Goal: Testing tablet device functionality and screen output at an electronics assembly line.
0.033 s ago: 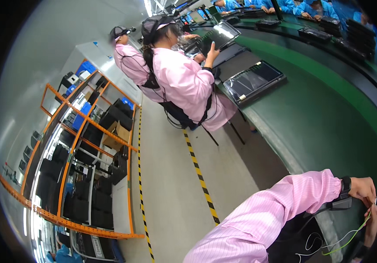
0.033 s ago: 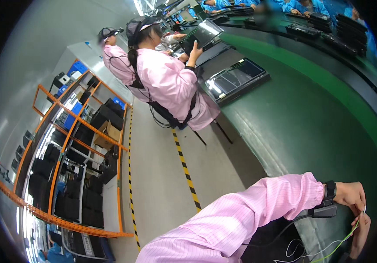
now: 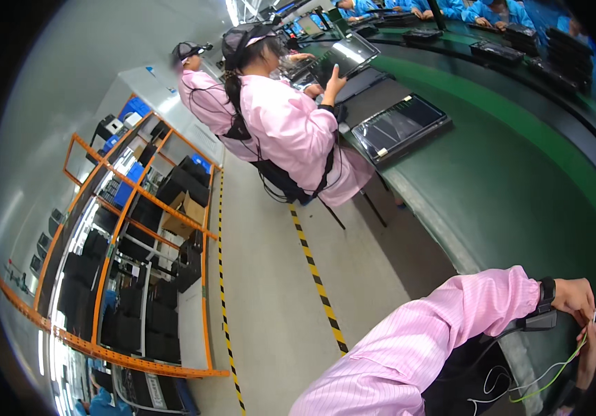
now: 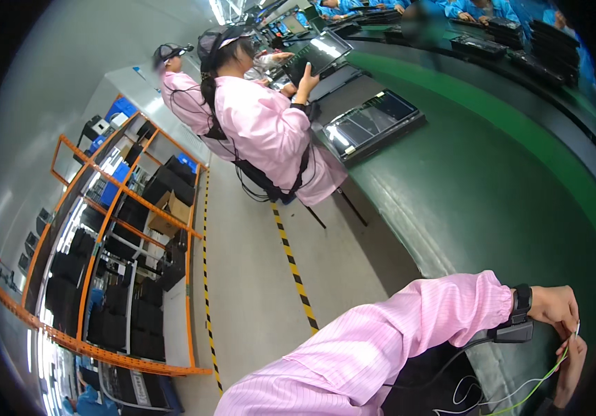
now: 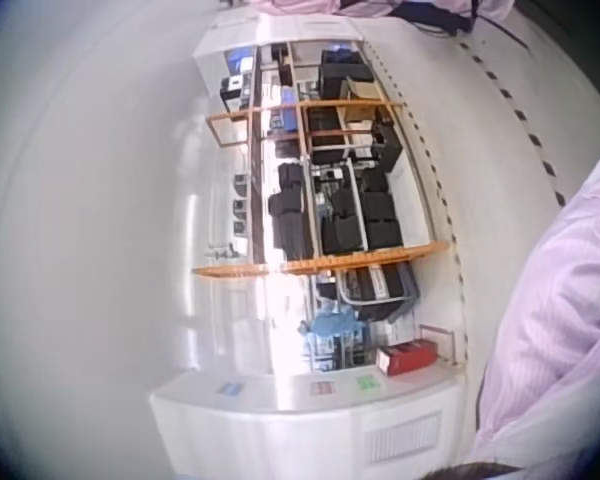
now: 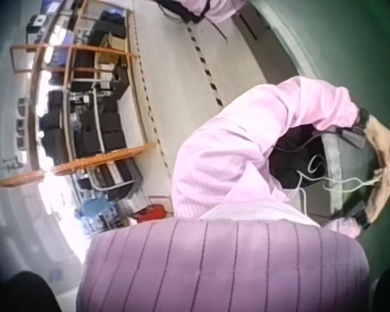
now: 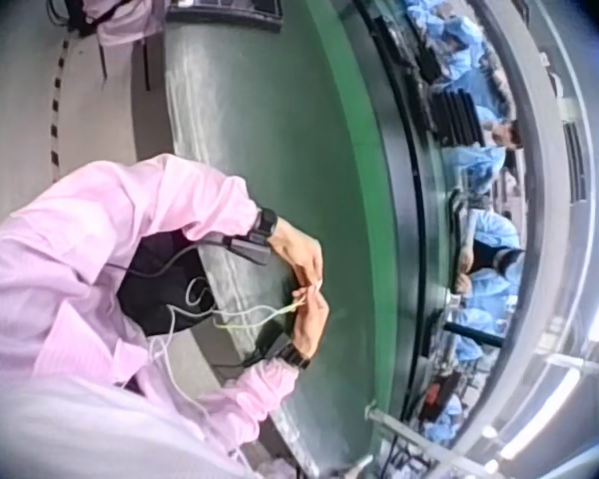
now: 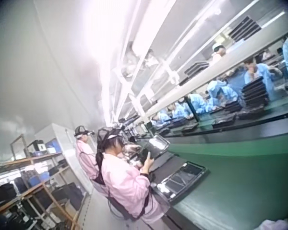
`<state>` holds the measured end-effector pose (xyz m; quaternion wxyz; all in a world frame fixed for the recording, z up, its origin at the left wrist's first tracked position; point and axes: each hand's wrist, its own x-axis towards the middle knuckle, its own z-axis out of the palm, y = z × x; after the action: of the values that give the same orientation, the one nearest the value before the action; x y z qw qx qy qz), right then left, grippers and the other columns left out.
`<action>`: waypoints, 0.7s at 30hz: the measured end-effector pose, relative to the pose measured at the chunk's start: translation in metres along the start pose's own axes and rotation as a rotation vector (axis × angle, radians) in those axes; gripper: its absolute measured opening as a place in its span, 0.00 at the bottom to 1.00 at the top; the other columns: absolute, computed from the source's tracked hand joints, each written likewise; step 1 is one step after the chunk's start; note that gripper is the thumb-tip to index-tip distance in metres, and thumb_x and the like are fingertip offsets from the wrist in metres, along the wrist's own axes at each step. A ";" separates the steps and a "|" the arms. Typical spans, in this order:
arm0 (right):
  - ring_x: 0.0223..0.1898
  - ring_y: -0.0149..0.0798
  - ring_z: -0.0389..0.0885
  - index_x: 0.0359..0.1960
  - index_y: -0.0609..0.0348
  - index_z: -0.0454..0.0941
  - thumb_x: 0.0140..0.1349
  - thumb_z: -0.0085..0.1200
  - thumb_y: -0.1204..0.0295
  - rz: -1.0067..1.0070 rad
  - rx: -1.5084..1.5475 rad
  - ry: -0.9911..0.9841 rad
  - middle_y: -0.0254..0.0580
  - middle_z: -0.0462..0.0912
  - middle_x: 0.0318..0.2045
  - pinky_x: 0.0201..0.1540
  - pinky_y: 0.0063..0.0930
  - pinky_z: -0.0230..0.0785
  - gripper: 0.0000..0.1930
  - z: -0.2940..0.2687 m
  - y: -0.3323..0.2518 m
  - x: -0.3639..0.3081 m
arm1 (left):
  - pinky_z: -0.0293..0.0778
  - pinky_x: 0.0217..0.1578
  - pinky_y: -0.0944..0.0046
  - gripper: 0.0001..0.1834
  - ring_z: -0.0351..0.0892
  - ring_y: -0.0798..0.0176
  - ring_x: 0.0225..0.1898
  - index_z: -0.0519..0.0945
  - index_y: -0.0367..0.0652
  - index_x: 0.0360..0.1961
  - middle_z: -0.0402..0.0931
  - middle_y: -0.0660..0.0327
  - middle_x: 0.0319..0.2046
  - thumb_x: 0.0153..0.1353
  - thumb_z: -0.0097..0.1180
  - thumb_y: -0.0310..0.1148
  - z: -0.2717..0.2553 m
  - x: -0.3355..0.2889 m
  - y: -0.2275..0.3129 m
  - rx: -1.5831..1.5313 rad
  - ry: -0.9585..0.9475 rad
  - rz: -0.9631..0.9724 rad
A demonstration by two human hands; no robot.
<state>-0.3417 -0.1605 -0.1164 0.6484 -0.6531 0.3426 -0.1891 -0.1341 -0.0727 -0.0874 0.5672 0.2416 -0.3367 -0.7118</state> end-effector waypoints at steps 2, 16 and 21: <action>0.09 0.20 0.62 0.24 0.56 0.68 0.63 0.42 0.61 -0.016 0.026 -0.024 0.31 0.70 0.13 0.10 0.11 0.50 0.14 0.002 -0.001 0.000 | 0.79 0.34 0.59 0.03 0.79 0.55 0.28 0.76 0.24 0.26 0.76 0.48 0.24 0.48 0.55 0.16 0.000 0.001 -0.001 -0.021 0.007 0.009; 0.11 0.19 0.62 0.24 0.56 0.68 0.63 0.42 0.60 0.003 0.035 -0.001 0.30 0.70 0.14 0.11 0.11 0.51 0.15 0.008 -0.010 -0.005 | 0.79 0.34 0.57 0.04 0.79 0.53 0.29 0.75 0.22 0.27 0.76 0.47 0.25 0.49 0.54 0.15 -0.001 0.001 -0.001 -0.054 -0.004 0.014; 0.11 0.19 0.63 0.25 0.57 0.69 0.63 0.42 0.60 -0.003 0.035 0.011 0.31 0.70 0.14 0.11 0.12 0.51 0.15 0.009 -0.012 -0.006 | 0.79 0.35 0.57 0.05 0.79 0.54 0.29 0.74 0.22 0.28 0.75 0.47 0.26 0.49 0.53 0.15 0.000 0.001 0.001 -0.040 0.001 0.004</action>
<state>-0.3374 -0.1507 -0.1048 0.6574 -0.6412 0.3417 -0.1996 -0.1336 -0.0741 -0.0863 0.5734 0.2299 -0.3228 -0.7170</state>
